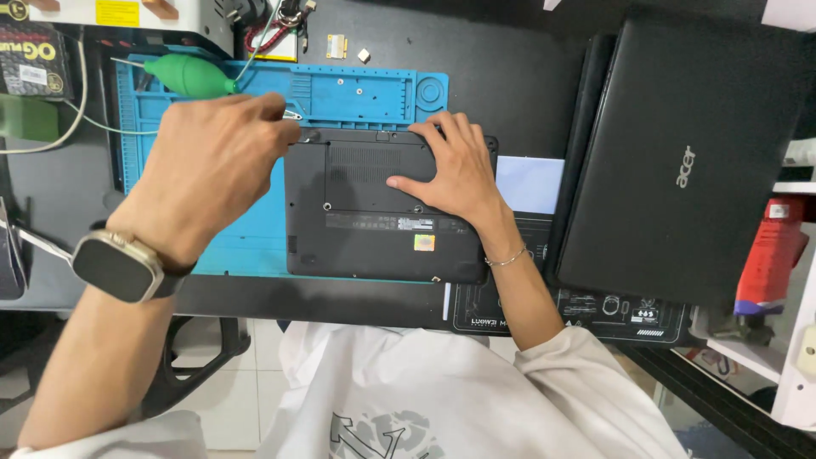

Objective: The person flips a black Acer laptop upside down and slides the silver optical disc drive out of its bay, then sets the drive aside and repositions the laptop. They then take a red Acer laptop, flip it over, and use a screwdriver to unscrew components from its bottom panel on a blue repair mat.

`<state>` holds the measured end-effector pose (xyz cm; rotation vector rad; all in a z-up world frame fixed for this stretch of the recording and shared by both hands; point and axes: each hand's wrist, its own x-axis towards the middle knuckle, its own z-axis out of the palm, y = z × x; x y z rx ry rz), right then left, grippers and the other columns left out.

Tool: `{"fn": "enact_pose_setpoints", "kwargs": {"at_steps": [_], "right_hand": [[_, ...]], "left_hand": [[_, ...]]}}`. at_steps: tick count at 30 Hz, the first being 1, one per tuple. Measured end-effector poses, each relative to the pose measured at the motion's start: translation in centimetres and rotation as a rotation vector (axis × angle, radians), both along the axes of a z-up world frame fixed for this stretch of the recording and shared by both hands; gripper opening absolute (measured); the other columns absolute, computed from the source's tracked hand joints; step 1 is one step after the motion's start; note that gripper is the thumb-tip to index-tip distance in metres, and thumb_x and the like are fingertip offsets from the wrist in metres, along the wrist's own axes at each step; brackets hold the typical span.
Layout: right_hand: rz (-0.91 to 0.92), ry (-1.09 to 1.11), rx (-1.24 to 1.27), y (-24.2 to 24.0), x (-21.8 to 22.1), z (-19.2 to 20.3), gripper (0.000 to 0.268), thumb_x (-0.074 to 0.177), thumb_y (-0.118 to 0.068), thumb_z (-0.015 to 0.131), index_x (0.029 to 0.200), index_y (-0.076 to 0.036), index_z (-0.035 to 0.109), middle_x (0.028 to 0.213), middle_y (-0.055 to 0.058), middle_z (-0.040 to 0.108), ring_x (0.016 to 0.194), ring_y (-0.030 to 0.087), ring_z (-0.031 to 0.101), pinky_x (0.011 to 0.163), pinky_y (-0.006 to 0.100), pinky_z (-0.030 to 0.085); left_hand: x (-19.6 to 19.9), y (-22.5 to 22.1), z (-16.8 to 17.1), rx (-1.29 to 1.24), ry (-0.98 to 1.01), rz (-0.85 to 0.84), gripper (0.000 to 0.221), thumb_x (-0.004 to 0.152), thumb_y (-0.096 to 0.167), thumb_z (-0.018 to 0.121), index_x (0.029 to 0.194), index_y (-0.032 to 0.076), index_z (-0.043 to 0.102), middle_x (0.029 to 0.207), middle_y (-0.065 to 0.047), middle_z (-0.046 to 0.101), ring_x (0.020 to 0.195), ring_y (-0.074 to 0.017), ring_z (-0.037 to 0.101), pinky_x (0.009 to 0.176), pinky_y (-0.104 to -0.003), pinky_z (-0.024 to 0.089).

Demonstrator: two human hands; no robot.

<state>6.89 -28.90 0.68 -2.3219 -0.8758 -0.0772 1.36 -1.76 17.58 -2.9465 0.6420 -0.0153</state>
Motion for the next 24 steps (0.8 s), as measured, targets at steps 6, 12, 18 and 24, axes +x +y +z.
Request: {"fn": "enact_pose_setpoints", "kwargs": {"at_steps": [6,12,18,24], "right_hand": [[-0.020,0.021,0.005,-0.2,0.1,-0.6,0.071,0.074,-0.055,0.090,0.121,-0.006,0.069,0.117,0.010,0.061,0.109,0.030,0.054,0.094,0.043,0.042],[-0.023,0.001,0.034,-0.1,0.5,-1.3,0.071,0.073,-0.057,0.089,0.119,-0.007,0.068,0.115,0.010,0.060,0.107,0.029,0.054,0.092,0.043,0.042],[-0.019,0.005,0.052,0.0,0.3,-2.0,0.072,0.075,-0.058,0.087,0.119,-0.005,0.068,0.114,0.009,0.059,0.106,0.029,0.054,0.092,0.043,0.042],[-0.017,-0.007,0.072,0.0,0.6,-1.4,0.071,0.074,-0.057,0.088,0.119,-0.006,0.068,0.114,0.009,0.059,0.106,0.029,0.054,0.092,0.043,0.042]], "left_hand": [[3.5,-1.2,-0.2,0.066,0.135,-0.050,0.005,0.084,0.012,0.070,0.086,0.014,0.074,0.087,-0.003,0.070,0.076,-0.0300,0.071,0.061,-0.043,0.056],[5.6,-2.1,-0.3,0.233,0.195,0.022,0.013,0.085,0.029,0.075,0.082,0.016,0.076,0.073,-0.010,0.071,0.072,-0.0348,0.072,0.064,-0.045,0.059],[6.0,-3.0,0.2,0.267,0.229,0.043,0.018,0.089,0.032,0.074,0.086,0.014,0.078,0.069,-0.013,0.070,0.067,-0.0349,0.071,0.064,-0.044,0.059],[5.6,-3.3,1.1,0.361,0.222,-0.019,0.022,0.080,0.026,0.075,0.097,0.013,0.072,0.074,-0.006,0.070,0.069,-0.0287,0.073,0.059,-0.040,0.058]]}}
